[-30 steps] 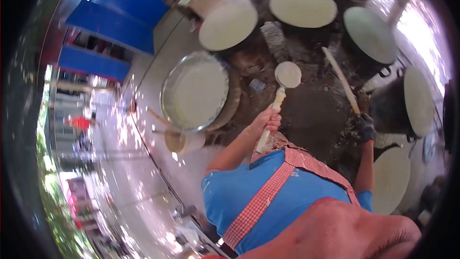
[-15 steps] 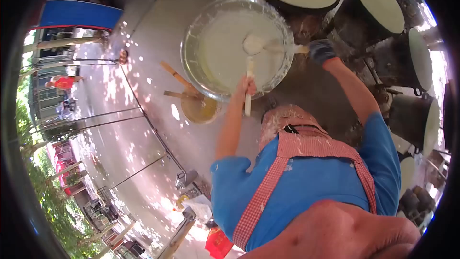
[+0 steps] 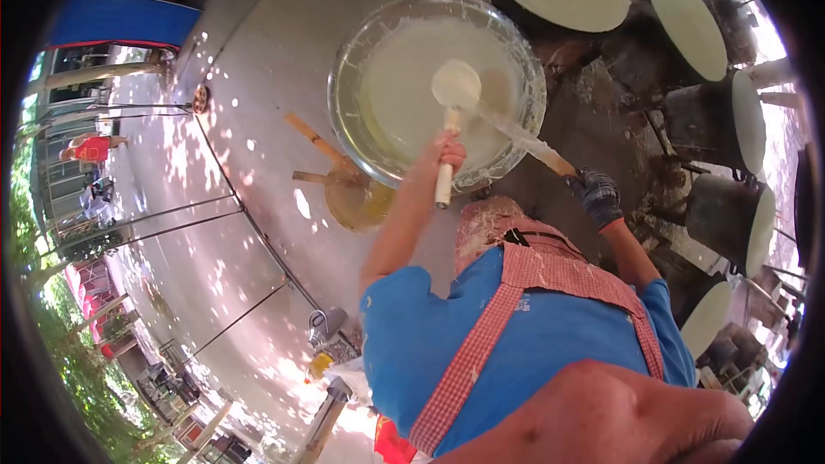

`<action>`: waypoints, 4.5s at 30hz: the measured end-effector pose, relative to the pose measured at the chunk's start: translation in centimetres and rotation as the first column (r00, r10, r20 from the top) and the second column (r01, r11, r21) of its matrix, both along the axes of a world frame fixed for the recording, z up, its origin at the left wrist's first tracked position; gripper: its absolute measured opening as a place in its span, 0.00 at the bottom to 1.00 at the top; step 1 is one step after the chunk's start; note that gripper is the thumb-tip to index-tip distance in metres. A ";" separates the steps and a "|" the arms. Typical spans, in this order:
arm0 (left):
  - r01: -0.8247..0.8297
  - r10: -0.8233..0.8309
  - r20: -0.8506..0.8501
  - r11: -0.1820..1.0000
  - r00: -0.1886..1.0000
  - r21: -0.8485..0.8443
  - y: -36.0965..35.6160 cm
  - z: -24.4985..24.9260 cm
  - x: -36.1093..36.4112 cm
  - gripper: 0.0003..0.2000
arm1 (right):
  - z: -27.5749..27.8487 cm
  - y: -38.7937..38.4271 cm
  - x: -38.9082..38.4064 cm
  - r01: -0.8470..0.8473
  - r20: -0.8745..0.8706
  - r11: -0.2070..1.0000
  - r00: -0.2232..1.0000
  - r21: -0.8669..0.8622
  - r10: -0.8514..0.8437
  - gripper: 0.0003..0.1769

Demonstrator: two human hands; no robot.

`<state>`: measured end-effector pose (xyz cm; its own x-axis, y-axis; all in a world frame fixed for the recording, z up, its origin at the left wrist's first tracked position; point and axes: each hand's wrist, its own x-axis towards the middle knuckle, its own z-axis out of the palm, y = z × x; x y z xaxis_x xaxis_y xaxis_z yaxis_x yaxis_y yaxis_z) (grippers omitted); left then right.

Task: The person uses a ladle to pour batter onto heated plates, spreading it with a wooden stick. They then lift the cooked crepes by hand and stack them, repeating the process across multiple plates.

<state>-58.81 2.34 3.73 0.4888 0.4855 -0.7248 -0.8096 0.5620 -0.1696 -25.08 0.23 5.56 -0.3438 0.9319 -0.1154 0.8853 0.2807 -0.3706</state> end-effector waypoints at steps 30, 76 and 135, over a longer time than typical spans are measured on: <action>0.735 -0.760 -0.354 0.231 0.545 0.637 7.2 17.1 15.6 0.06 | 3.6 -14.9 4.7 0.804 -0.854 0.582 0.218 -0.117 -0.473 0.11; -0.154 -0.221 -0.933 -0.971 0.283 0.183 -38.1 2.7 66.7 0.34 | -2.1 -64.1 17.1 0.409 -0.250 -0.897 -0.862 0.169 -0.440 0.19; 0.691 -0.457 -0.854 -0.702 -0.250 0.173 -23.2 -0.3 47.1 0.33 | -11.1 -83.1 26.5 0.860 -0.642 -0.343 -0.511 -0.378 -0.572 0.14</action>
<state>-11.75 -20.86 3.42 0.7051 -0.1679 -0.6890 0.7055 0.0678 0.7054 1.44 -82.92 -5.58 0.9773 -0.0372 -0.2084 -0.2090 -0.3262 -0.9219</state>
